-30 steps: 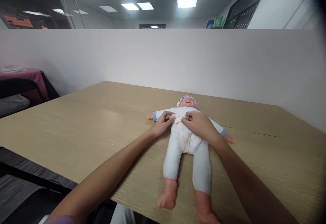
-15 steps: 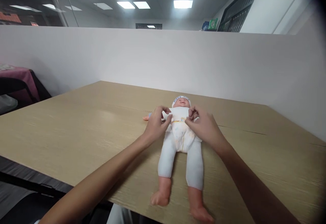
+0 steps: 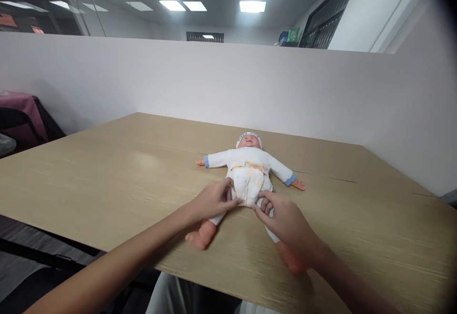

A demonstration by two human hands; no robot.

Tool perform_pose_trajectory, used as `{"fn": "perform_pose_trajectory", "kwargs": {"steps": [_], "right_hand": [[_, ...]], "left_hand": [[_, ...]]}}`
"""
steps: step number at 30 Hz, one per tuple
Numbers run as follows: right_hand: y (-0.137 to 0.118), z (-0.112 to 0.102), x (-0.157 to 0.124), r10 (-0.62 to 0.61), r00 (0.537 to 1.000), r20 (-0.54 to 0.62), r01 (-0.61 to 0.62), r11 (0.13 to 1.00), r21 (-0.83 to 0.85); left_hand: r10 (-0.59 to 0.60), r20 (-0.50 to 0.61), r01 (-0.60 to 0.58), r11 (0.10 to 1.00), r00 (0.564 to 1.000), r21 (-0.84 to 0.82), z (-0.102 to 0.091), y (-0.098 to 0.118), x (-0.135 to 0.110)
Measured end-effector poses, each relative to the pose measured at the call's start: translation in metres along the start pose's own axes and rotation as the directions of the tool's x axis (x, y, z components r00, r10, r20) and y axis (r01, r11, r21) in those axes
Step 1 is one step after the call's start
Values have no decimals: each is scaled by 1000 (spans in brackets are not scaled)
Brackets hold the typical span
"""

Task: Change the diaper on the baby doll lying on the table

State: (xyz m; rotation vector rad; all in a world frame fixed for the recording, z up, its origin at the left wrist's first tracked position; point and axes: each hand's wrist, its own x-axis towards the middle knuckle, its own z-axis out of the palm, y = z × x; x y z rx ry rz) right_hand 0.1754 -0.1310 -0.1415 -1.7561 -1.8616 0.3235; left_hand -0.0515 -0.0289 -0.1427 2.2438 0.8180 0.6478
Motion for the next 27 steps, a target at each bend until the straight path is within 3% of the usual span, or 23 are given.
{"fn": "perform_pose_trajectory", "kwargs": {"steps": [3,9,17,27], "right_hand": [[-7,6,4,-20,1000,-15,18,991,-134],[-2,18,-3,-27,999,-28,22,985,-173],[-2,19,-15,-86,996,-35,85,995,-50],[-6,18,-17,-88,996,-29,88,996,-8]], "left_hand": [[-17,37,15,999,999,50,2,2,6],[31,30,-31,999,999,16,6,-2,8],[176,-91,-175,984,980,28,8,1,1],[129,-50,-129,992,990,9,12,-1,4]]}}
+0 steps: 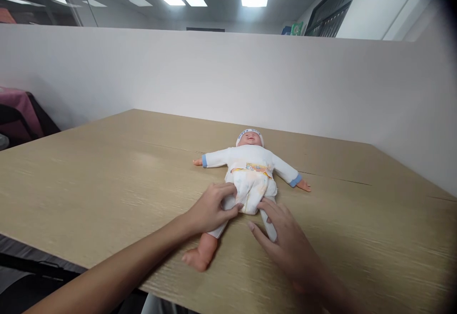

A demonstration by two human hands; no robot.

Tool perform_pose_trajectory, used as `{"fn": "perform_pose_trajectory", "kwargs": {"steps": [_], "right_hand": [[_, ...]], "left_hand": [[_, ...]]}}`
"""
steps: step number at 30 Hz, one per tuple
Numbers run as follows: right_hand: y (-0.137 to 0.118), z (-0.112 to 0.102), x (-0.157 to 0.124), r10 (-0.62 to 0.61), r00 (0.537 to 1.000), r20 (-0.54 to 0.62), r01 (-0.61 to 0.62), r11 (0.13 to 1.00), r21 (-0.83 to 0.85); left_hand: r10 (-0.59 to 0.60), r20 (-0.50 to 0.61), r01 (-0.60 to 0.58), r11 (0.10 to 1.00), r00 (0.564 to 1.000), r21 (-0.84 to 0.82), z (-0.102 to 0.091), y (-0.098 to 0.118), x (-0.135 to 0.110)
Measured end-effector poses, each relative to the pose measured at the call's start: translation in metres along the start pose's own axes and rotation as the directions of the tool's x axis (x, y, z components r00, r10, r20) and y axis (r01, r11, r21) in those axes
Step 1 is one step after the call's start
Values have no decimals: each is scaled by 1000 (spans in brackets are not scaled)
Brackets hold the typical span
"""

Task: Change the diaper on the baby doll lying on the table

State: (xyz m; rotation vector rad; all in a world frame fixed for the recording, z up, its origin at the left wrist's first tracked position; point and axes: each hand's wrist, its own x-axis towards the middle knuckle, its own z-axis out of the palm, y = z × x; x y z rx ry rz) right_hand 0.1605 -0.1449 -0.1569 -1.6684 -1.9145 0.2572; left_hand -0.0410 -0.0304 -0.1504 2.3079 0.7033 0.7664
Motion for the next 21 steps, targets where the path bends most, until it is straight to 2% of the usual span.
{"fn": "perform_pose_trajectory", "kwargs": {"steps": [3,7,12,16,18,21], "right_hand": [[3,1,3,94,995,-8,-94,995,14],[10,6,9,277,960,-28,-272,954,128],[17,5,14,322,946,-38,-290,891,349],[17,-6,15,392,919,-49,-351,868,350],[16,-12,16,406,913,-34,-374,868,326],[15,-17,16,416,909,-13,-395,874,283]], "left_hand": [[-80,-42,78,996,996,-41,4,-1,-1],[-169,-69,149,962,983,-228,7,-5,-1],[-271,-88,203,867,959,-456,13,-14,0],[-370,-66,257,752,927,-608,16,-15,0],[-402,-54,288,738,914,-610,14,-12,-1],[-420,-51,336,788,906,-516,10,-7,-3]]}}
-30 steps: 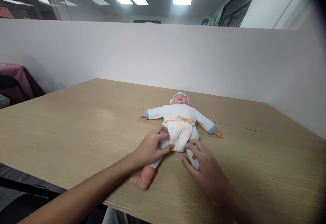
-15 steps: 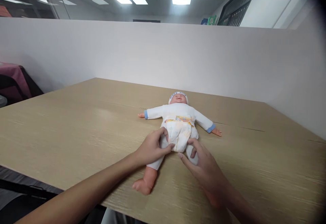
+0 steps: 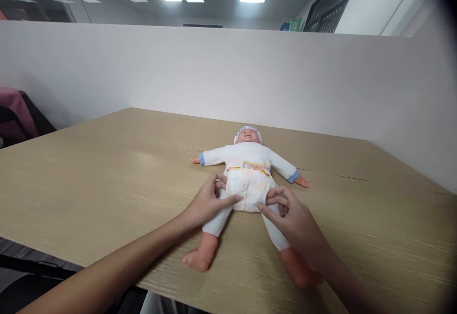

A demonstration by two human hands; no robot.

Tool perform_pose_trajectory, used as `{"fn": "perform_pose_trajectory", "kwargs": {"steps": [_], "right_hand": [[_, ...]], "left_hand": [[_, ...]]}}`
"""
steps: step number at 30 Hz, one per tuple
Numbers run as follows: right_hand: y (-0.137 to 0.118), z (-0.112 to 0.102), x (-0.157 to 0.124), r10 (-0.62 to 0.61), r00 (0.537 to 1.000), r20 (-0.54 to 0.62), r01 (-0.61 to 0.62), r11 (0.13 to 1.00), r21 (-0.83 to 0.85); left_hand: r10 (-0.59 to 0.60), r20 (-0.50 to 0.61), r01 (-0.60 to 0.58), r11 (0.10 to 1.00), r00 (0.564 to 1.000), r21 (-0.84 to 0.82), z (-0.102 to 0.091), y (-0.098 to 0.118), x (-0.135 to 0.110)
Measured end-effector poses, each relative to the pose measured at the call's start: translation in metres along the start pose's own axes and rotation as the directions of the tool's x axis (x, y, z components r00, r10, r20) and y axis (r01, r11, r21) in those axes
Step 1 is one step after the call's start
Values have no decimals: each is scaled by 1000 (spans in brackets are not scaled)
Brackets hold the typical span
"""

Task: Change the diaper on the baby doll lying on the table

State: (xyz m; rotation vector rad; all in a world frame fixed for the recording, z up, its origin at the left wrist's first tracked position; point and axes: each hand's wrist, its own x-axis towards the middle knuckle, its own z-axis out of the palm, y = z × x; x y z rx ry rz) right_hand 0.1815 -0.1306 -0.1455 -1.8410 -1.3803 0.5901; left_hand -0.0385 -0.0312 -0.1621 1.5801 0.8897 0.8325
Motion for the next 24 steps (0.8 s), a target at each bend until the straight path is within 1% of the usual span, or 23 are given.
{"fn": "perform_pose_trajectory", "kwargs": {"steps": [3,6,9,12,15,17,21,24], "right_hand": [[-2,-1,-1,-5,1000,-10,5,998,-60],[-3,-1,-3,-50,999,4,50,994,-101],[-1,1,-2,-100,995,27,103,988,-113],[4,4,3,-109,993,52,110,993,-31],[12,6,9,-55,994,93,46,994,98],[18,8,13,-20,992,121,-1,985,170],[23,10,15,-11,990,138,-25,966,258],[20,10,13,-38,995,95,11,963,269]], "left_hand": [[18,47,-22,996,999,88,-2,6,-2],[56,81,-68,985,995,161,-3,8,-2],[54,113,-72,983,992,167,-4,7,0],[9,131,-17,998,991,54,-3,4,4],[-39,113,51,993,993,-103,-2,2,6],[-72,108,90,981,992,-173,-2,2,6],[-102,123,130,960,987,-248,-1,3,6],[-118,129,149,952,985,-268,-2,4,6]]}}
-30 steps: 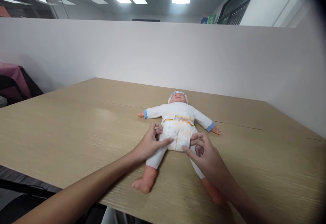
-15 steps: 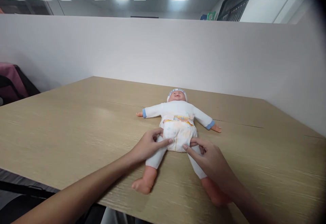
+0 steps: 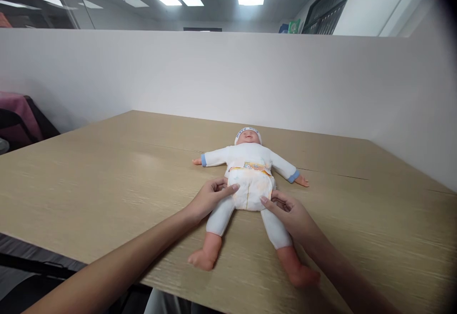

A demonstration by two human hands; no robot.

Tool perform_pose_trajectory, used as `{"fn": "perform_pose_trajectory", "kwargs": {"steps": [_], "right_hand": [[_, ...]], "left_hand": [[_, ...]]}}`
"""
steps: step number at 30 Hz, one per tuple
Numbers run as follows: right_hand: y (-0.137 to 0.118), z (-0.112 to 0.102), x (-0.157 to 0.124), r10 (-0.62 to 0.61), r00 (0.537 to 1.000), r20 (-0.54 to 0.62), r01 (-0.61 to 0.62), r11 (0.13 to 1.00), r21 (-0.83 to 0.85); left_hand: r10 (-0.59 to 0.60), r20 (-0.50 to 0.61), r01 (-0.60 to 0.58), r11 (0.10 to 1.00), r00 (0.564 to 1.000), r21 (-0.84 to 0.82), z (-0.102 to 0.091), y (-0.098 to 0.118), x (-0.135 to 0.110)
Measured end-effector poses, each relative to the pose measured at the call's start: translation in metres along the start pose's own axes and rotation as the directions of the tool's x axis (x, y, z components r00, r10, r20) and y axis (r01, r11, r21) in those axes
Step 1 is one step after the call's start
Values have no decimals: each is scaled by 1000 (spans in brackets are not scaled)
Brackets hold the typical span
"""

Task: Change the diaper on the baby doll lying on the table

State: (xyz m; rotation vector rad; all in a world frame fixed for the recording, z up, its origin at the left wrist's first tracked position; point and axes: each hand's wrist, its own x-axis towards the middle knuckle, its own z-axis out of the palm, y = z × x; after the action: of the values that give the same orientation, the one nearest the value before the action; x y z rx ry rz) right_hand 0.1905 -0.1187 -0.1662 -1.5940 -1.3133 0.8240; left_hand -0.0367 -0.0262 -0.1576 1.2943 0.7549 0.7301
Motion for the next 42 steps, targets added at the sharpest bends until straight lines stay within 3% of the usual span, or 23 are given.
{"fn": "perform_pose_trajectory", "kwargs": {"steps": [3,14,23,36,42], "right_hand": [[-4,0,-2,-33,999,-37,32,999,-32],[0,-2,-3,-8,1000,1,8,995,-96],[-14,2,-15,-77,988,-131,38,959,-280],[-10,2,-13,-3,994,-107,-21,976,-216],[-20,7,-22,-273,942,-196,180,902,-391]], "left_hand": [[-3,16,3,1000,1000,2,-1,0,0],[-1,28,2,999,1000,-37,-2,0,0],[-5,8,5,1000,1000,-16,-3,1,0],[1,-5,-1,1000,1000,-6,-2,3,-1],[107,-96,-88,979,990,185,-2,4,-4]]}}
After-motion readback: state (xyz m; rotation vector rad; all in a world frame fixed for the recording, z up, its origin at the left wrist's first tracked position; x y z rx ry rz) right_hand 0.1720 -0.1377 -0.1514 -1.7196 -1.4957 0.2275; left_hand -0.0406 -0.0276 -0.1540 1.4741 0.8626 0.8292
